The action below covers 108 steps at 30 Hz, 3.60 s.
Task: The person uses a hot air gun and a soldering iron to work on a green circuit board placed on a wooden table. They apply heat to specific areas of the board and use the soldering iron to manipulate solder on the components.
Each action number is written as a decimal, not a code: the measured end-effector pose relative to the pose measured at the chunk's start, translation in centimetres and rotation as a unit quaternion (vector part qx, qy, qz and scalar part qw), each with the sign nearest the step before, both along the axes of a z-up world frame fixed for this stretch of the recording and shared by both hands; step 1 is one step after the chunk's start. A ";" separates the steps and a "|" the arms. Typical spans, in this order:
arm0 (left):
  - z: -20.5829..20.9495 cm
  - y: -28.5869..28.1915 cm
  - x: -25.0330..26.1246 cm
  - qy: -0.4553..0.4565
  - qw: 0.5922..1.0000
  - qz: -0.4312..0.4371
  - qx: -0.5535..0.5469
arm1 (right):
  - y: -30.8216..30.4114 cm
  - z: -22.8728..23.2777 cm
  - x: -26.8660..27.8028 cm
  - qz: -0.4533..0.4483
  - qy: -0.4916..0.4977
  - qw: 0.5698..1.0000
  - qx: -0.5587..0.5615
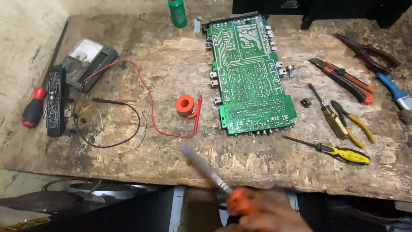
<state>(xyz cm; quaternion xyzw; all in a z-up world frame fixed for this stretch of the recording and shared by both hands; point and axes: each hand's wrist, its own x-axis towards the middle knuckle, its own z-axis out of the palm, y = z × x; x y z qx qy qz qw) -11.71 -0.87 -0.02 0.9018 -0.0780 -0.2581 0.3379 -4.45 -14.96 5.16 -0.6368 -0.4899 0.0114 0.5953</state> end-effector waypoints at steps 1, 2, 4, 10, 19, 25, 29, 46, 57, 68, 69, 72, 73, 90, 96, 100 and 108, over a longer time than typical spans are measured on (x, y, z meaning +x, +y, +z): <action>0.1 0.3 0.5 0.000 1.000 0.001 0.001 | -0.5 -0.1 -0.3 0.001 0.000 1.000 0.001; 0.3 0.5 1.0 0.014 1.000 0.004 -0.010 | -1.0 -0.2 -0.7 -0.039 0.031 0.997 -0.060; 0.6 0.7 1.8 0.031 0.999 0.009 -0.024 | -1.2 -0.1 0.3 -0.076 0.064 0.987 -0.124; 4.3 2.5 5.1 0.088 0.993 0.020 -0.075 | -5.6 -2.6 10.2 -0.085 0.182 0.969 0.141; 5.4 5.4 13.1 -0.279 0.527 0.343 -0.726 | -6.8 -3.9 16.5 -0.145 0.252 0.948 0.131; 4.7 4.4 17.5 -0.437 0.455 0.408 -0.660 | -7.9 -5.0 16.4 -0.153 0.264 0.949 0.084; 4.7 4.2 17.5 -0.411 0.444 0.442 -0.662 | -7.6 -5.1 16.4 -0.165 0.267 0.948 0.057; 4.2 4.0 17.0 -0.423 0.458 0.427 -0.655 | -6.7 -4.7 16.8 -0.172 0.285 0.943 0.019; 4.7 3.6 16.9 -0.415 0.460 0.435 -0.654 | -7.0 -4.9 17.2 -0.148 0.308 0.939 0.027; 3.5 2.4 16.3 -0.462 0.489 0.380 -0.635 | -7.1 -4.9 17.0 -0.159 0.305 0.939 0.015; 3.1 2.2 16.1 -0.469 0.491 0.370 -0.634 | -7.2 -5.0 17.0 -0.152 0.306 0.940 0.015; 4.1 1.9 16.2 -0.486 0.537 0.434 -0.536 | -7.1 -4.7 17.0 -0.150 0.312 0.938 0.004; 4.3 2.0 16.3 -0.488 0.536 0.433 -0.536 | -7.1 -4.6 16.9 -0.149 0.310 0.939 0.005; 6.5 0.9 8.3 0.135 0.986 -0.061 -0.080 | -14.4 -7.8 15.3 -0.228 0.165 0.960 -0.002; 6.0 -1.0 8.6 0.296 0.949 -0.109 -0.008 | -5.8 -4.1 5.7 -0.222 0.212 0.947 0.094; 7.6 -1.3 8.5 0.415 0.910 -0.006 0.017 | -4.0 -4.6 1.4 -0.316 0.105 0.933 0.139; 5.6 1.4 8.1 0.299 0.942 -0.149 -0.018 | -5.6 -3.6 0.5 -0.394 0.140 0.906 0.065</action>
